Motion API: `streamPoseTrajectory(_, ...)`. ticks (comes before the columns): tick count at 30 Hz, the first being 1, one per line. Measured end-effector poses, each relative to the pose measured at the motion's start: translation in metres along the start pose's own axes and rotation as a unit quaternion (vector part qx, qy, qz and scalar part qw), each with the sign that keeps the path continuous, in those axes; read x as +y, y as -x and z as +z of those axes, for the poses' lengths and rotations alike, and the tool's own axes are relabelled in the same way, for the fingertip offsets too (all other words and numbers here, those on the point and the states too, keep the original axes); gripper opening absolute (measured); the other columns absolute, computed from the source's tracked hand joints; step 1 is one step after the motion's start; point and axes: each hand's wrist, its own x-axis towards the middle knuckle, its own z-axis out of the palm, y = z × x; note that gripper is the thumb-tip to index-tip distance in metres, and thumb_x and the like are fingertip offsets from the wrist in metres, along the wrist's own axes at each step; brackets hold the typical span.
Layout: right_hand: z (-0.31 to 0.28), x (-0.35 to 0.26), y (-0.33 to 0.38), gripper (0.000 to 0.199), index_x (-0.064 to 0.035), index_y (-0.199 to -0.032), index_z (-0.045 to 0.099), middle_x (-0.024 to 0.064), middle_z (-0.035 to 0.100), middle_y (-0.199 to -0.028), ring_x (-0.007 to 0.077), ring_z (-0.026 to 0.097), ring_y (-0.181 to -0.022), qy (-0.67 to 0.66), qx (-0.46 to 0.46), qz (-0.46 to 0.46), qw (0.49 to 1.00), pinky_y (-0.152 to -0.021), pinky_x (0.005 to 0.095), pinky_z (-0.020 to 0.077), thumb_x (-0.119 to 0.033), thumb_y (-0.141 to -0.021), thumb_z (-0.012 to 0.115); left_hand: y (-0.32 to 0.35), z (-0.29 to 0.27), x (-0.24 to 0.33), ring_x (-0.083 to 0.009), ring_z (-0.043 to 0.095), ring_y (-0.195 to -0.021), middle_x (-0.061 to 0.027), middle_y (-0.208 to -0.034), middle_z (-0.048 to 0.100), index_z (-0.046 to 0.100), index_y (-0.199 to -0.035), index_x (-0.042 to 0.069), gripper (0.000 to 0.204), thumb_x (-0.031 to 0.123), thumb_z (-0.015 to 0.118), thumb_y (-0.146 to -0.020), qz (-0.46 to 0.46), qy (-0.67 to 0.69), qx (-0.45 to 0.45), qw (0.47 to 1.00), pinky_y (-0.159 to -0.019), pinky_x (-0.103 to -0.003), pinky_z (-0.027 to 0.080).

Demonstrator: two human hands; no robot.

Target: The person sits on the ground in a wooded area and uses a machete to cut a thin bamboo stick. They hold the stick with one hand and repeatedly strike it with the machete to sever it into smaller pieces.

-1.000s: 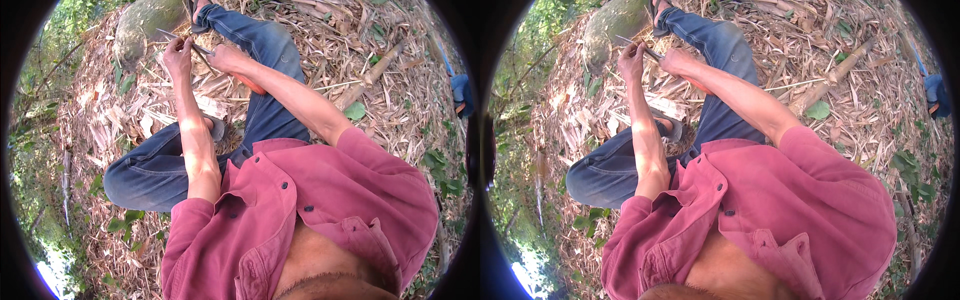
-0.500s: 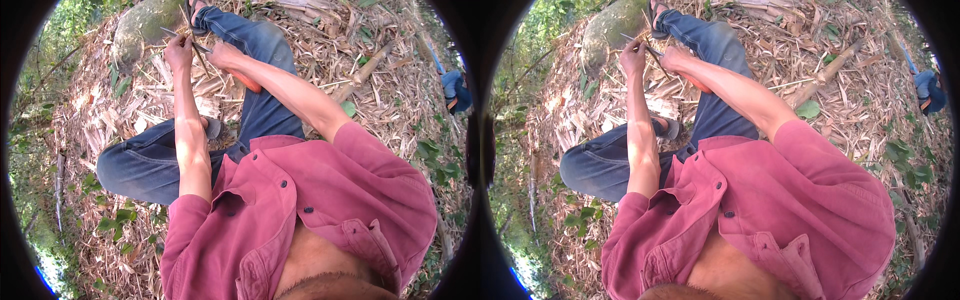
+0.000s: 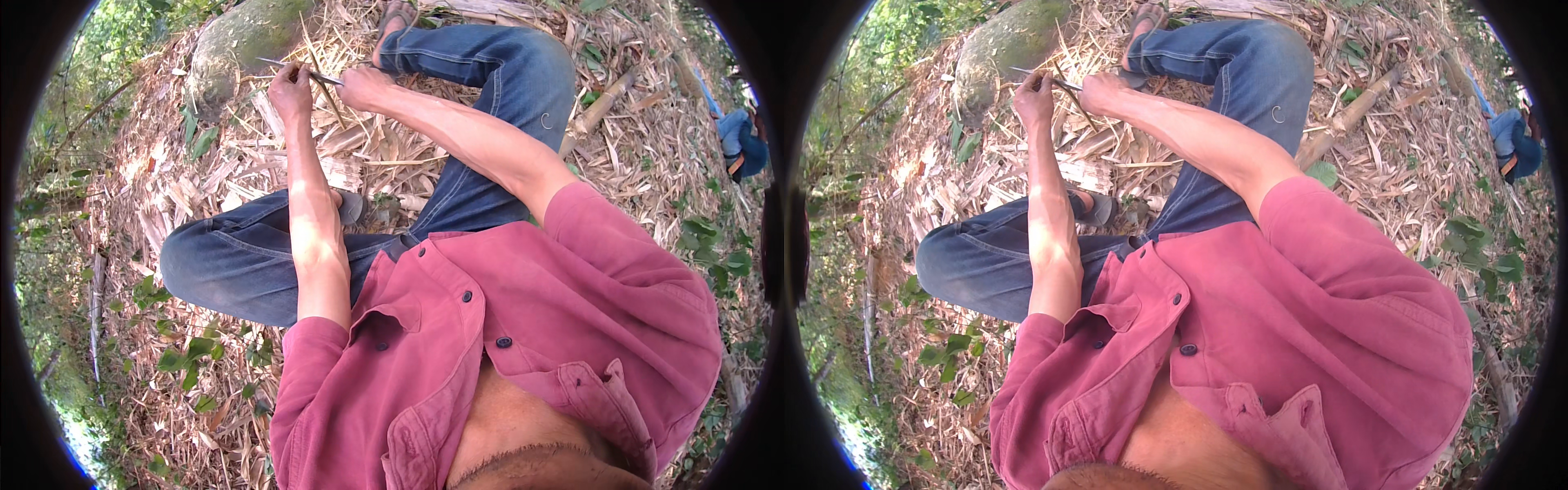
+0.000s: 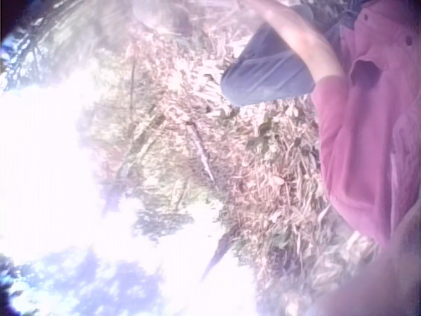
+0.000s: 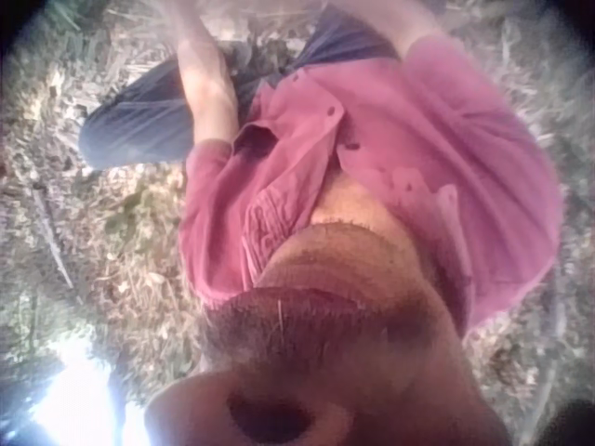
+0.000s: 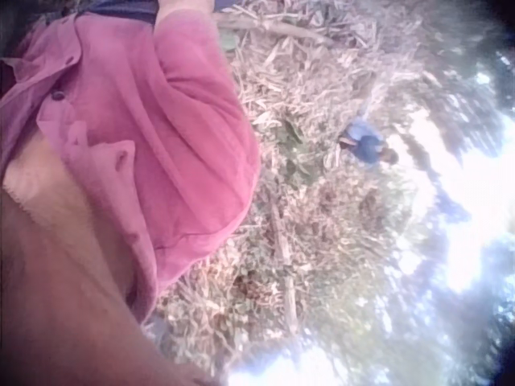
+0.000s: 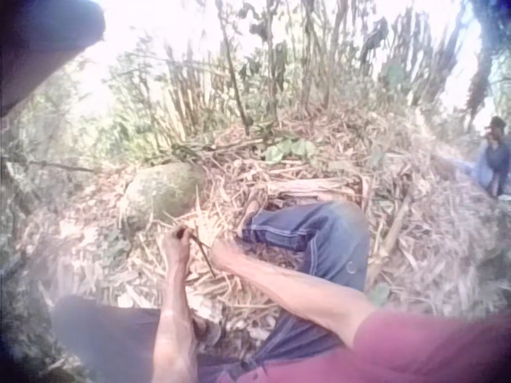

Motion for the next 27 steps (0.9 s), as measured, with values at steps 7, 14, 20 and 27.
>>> streamPoseTrajectory(7, -0.011, 0.021, -0.005, 0.036, 0.0016, -0.100, 0.064, 0.0214, 0.066, -0.079, 0.0338, 0.067, -0.074, 0.032, -0.011, -0.026, 0.999, -0.071, 0.0462, 0.0524, -0.028, -0.085, 0.048, 0.004, 0.010, 0.013, -0.0199, 0.065, -0.067, -0.0132, -0.078, 0.069, 0.071, -0.093, 0.002, 0.020, 0.016, 0.072, -0.079, 0.033, -0.005, -0.011, 0.999, -0.064, -0.031, 0.050)
streamPoseTrajectory(14, 0.017, 0.011, 0.016, 0.042, 0.0061, -0.089, 0.066, 0.0209, 0.066, -0.073, 0.0323, 0.067, -0.071, -0.107, -0.038, 0.071, 0.991, -0.073, 0.0426, 0.0513, -0.032, -0.085, 0.049, 0.010, -0.006, 0.024, -0.0148, 0.063, -0.067, -0.0106, -0.080, 0.070, 0.071, -0.096, 0.003, 0.019, 0.016, 0.071, -0.082, -0.021, -0.030, -0.019, 0.999, -0.061, -0.028, 0.050)
streamPoseTrajectory(20, 0.045, 0.032, 0.010, 0.037, 0.0077, -0.101, 0.063, 0.0262, 0.064, -0.098, 0.0321, 0.065, -0.089, -0.126, -0.125, 0.094, 0.980, -0.076, 0.0418, 0.0522, -0.020, -0.081, 0.049, 0.007, -0.010, 0.006, -0.0176, 0.064, -0.075, -0.0112, -0.086, 0.070, 0.070, -0.097, 0.004, 0.021, 0.018, 0.072, -0.082, -0.029, -0.044, -0.039, 0.998, -0.068, -0.031, 0.051)
streamPoseTrajectory(27, 0.054, 0.052, 0.011, 0.045, 0.0039, -0.092, 0.067, 0.0139, 0.061, -0.062, 0.0226, 0.062, -0.057, -0.391, -0.203, 0.141, 0.887, -0.060, 0.0372, 0.0509, -0.037, -0.089, 0.050, 0.011, -0.018, -0.003, -0.0126, 0.062, -0.070, -0.0077, -0.080, 0.069, 0.069, -0.094, 0.001, 0.020, 0.018, 0.071, -0.083, -0.075, 0.068, -0.014, 0.995, -0.065, -0.026, 0.048)
